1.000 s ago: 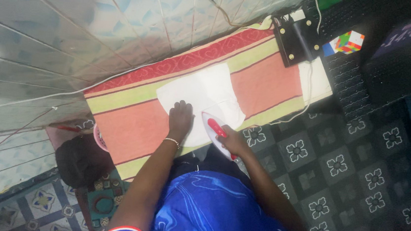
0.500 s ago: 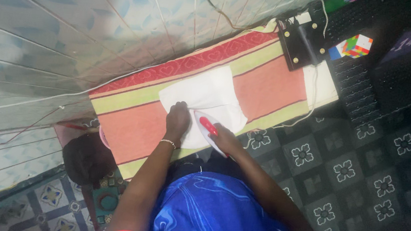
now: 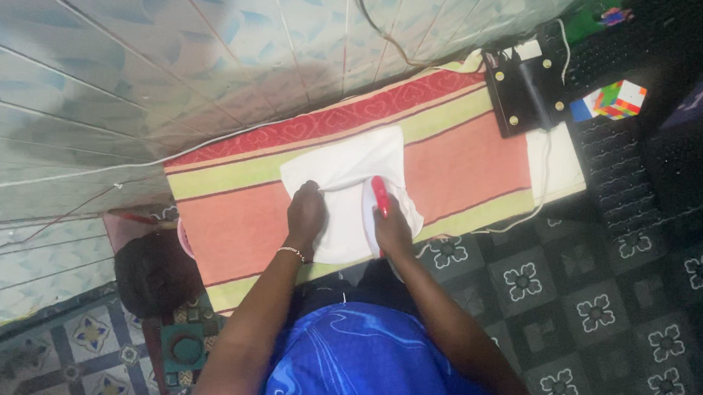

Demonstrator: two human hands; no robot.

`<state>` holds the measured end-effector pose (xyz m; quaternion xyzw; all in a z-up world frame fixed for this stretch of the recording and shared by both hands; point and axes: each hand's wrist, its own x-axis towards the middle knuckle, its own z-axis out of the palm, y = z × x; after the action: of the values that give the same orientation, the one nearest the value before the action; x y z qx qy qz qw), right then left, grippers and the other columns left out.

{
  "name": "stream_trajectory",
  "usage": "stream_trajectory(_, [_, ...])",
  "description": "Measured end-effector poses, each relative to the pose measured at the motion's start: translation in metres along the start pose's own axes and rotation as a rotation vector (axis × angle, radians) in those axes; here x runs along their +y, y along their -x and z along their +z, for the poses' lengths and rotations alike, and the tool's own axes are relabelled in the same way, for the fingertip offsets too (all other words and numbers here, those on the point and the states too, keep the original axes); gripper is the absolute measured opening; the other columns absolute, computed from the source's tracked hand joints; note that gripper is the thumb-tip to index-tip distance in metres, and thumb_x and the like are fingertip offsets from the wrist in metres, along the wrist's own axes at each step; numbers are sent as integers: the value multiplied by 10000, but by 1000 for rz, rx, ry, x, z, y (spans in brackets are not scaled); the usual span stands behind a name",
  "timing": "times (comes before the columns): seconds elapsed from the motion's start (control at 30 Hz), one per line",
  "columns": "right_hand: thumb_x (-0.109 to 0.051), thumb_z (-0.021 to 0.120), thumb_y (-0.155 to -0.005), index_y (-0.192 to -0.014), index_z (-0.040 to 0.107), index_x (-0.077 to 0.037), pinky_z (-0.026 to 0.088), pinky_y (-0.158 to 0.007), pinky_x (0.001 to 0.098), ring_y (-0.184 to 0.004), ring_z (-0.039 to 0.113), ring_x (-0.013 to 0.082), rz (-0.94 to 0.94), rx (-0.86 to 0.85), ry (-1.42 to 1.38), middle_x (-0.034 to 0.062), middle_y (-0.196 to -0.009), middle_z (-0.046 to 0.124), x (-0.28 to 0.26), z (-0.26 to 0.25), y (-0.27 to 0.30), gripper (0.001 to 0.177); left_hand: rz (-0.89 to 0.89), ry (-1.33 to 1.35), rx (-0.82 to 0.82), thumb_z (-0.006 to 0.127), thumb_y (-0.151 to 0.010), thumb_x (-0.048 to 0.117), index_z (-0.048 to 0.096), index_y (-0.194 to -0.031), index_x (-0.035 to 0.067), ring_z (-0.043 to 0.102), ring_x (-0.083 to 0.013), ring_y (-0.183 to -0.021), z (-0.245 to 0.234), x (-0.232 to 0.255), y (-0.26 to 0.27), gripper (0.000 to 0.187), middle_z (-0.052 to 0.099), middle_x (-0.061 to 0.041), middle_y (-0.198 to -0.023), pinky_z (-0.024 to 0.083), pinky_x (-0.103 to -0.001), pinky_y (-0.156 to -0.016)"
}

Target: The person folds a white cloth, places it on a padded surface, and presses it using an iron before folding it again.

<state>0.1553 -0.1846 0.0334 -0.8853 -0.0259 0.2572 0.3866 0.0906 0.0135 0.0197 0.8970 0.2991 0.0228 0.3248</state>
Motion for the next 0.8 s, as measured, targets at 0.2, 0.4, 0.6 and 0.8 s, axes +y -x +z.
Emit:
stream_trajectory(0.2, [-180,644,-854,-1500,437,-86,431,-1074,455,-1292,555,395,-211,-283,80,239,-1390,581,13,12,-4,685,12,10,-13,545,-986,182,583,-1008,37,605,-433,-970,7,-8,-4,151,649,-199,-988,474,-557,-810])
stream_trajectory(0.4, [-244,691,-889,-1531,422,-63,424,-1107,426,-1331,547,377,-336,-443,140,236,-1441,566,12,15,-7,718,108,99,91,561,-969,171,621,-1027,42,604,-401,-992,7,-20,4,153,634,-189,-1022,491,-502,-843])
stream_trajectory(0.6, [-228,688,-908,-1505,450,-30,433,-1105,415,-1338,560,372,-326,-305,-47,240,-1435,574,8,25,-12,672,49,190,68,590,-956,185,672,-972,39,602,-370,-998,-5,-10,10,168,638,-169,-1005,486,-469,-861])
stream_trajectory(0.8, [-227,698,-900,-1477,469,-31,430,-1096,423,-1334,549,382,-389,-338,-30,238,-1437,570,-5,28,-12,652,-1,267,86,564,-971,168,686,-988,35,622,-364,-964,-15,-4,12,181,648,-164,-1005,498,-460,-851])
